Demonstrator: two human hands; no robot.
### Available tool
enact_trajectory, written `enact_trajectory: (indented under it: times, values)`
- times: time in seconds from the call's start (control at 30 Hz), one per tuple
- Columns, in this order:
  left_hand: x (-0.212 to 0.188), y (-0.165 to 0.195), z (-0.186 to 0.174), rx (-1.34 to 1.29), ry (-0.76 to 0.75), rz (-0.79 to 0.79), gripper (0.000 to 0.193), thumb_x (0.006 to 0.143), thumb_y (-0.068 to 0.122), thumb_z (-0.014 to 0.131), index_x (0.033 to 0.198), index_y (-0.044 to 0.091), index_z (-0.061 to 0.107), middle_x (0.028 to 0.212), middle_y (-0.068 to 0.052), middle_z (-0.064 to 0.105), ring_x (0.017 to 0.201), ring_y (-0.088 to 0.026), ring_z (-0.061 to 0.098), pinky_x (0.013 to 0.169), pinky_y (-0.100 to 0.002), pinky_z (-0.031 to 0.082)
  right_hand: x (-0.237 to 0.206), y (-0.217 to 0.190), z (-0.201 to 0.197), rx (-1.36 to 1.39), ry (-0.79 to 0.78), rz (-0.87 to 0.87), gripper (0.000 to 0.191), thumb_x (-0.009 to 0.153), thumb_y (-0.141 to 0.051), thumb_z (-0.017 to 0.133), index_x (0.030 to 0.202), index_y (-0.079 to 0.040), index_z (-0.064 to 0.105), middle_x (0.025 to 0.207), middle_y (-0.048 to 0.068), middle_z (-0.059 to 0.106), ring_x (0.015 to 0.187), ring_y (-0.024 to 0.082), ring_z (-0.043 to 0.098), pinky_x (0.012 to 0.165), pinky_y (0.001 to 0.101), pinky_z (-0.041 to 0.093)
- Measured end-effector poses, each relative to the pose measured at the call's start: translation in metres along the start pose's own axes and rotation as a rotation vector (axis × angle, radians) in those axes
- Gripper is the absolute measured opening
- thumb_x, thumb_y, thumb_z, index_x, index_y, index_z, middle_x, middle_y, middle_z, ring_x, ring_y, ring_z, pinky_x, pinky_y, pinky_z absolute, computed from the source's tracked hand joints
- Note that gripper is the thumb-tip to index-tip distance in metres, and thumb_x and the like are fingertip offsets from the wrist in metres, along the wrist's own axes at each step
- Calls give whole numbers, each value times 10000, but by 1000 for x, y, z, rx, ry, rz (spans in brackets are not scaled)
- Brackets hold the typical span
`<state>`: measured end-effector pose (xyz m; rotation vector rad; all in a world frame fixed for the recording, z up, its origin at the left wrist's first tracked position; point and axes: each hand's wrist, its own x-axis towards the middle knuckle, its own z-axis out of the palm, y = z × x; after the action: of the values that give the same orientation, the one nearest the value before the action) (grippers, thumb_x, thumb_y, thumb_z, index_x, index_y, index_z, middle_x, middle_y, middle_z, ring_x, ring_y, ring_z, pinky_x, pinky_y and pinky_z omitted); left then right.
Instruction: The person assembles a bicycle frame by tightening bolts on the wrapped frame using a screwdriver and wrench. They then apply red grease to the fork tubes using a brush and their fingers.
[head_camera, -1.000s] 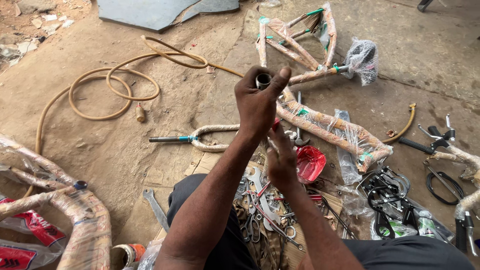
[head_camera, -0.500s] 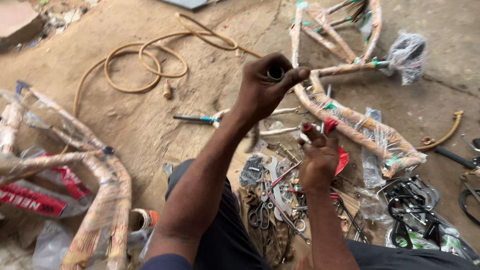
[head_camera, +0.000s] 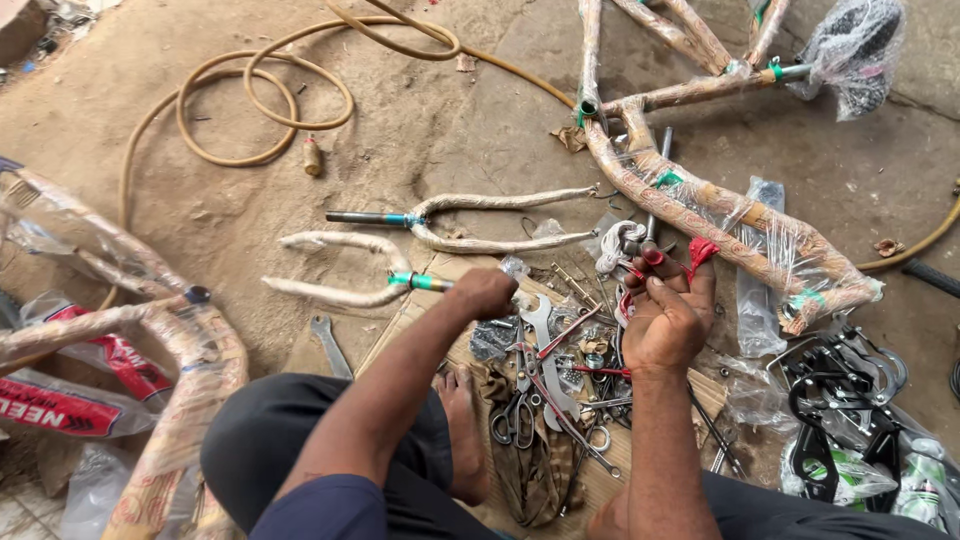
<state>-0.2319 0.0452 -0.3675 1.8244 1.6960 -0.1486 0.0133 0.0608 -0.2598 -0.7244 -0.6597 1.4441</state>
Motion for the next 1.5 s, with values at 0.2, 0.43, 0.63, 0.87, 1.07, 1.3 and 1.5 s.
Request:
enact_trajectory:
  times: [0.2,0.43,0.63,0.87,1.07,1.3,1.5]
  values:
    - [71,-25,70,-78,9,-32,205,820,109,696,1016,111,755,1065,-173,741,1009,-350,715,866,-455,580,24,28,-15,-44,7,18,638,899,98,509,1508,-80,446,1172,155,679,1028,242,662,877,389,548]
    - [141,-67,69,-523,10,-281,290,856,303,796,1021,65,782,1026,-207,782,888,-318,747,830,-397,568,55,54,-25,-90,18,35,588,891,91,531,1456,-66,484,1172,152,684,1029,239,655,888,374,548]
    - [143,-173,33,-1009,940,-1155,457,848,316,828,1089,-55,712,1092,-256,750,903,-330,713,812,-441,549,70,83,-25,-79,-15,70,533,894,93,546,1385,-96,462,1161,195,686,1092,276,669,906,405,539]
    - [174,-208,27,-1083,766,-1224,405,819,156,783,1078,-125,647,1105,-293,695,967,-364,734,801,-407,592,73,104,-15,-108,26,174,697,853,96,552,1505,-113,426,1142,215,677,1049,279,658,907,413,538]
    - [170,-180,-35,-2364,933,-759,120,763,-48,613,878,-30,582,800,-160,634,631,-263,621,563,-407,560,67,71,11,65,-92,226,704,863,46,559,1504,-168,365,1285,228,644,1124,296,626,946,432,511]
    - [96,-55,-160,-1896,869,-287,189,762,-131,637,926,-54,583,769,-120,644,567,-211,627,525,-341,564,30,-4,50,-54,-285,-7,792,901,12,581,1615,-161,286,1344,228,624,1190,306,615,1000,454,505]
    - [12,86,-182,-1371,525,-43,211,768,-44,643,979,-32,636,786,-131,677,593,-195,632,538,-340,574,-24,-65,73,-174,-301,-307,854,947,-71,645,1681,-152,216,1400,230,612,1240,309,605,1039,433,517]
